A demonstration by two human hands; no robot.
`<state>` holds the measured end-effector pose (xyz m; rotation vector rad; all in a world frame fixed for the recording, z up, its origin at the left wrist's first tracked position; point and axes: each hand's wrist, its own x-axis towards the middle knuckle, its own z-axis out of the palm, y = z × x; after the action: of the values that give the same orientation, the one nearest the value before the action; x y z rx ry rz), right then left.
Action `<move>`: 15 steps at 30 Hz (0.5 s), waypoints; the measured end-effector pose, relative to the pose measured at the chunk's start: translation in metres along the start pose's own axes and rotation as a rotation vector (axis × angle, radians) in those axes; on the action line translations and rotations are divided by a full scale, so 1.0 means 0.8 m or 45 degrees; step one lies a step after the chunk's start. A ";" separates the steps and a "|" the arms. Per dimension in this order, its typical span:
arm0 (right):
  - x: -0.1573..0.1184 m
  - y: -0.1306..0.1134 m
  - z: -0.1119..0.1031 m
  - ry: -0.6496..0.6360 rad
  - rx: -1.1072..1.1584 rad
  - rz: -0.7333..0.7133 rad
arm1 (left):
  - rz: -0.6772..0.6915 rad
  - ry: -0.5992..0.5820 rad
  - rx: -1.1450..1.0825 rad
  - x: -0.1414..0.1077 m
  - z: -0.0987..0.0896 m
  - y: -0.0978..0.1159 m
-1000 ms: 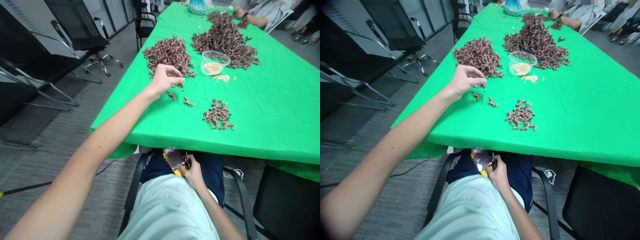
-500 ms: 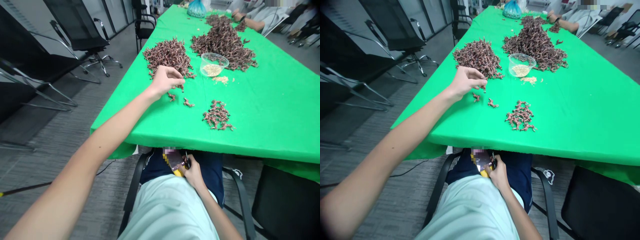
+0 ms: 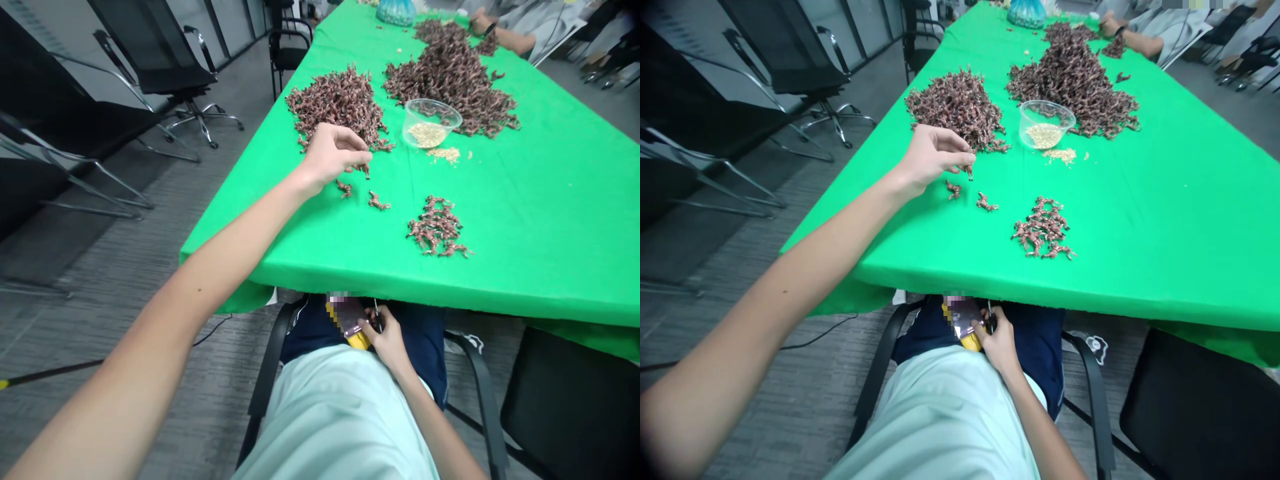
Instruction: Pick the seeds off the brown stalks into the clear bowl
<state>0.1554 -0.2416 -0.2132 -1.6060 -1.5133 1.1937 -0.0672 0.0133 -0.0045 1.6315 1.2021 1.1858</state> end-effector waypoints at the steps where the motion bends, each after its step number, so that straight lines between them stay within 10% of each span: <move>1: -0.001 -0.003 0.001 0.001 -0.031 -0.006 | -0.003 0.000 0.002 0.000 0.000 0.000; 15: -0.004 -0.015 0.004 0.000 -0.181 -0.024 | 0.008 0.004 0.016 -0.002 0.000 0.005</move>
<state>0.1480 -0.2430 -0.2029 -1.6788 -1.6415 1.0969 -0.0666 0.0110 -0.0010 1.6441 1.2097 1.1877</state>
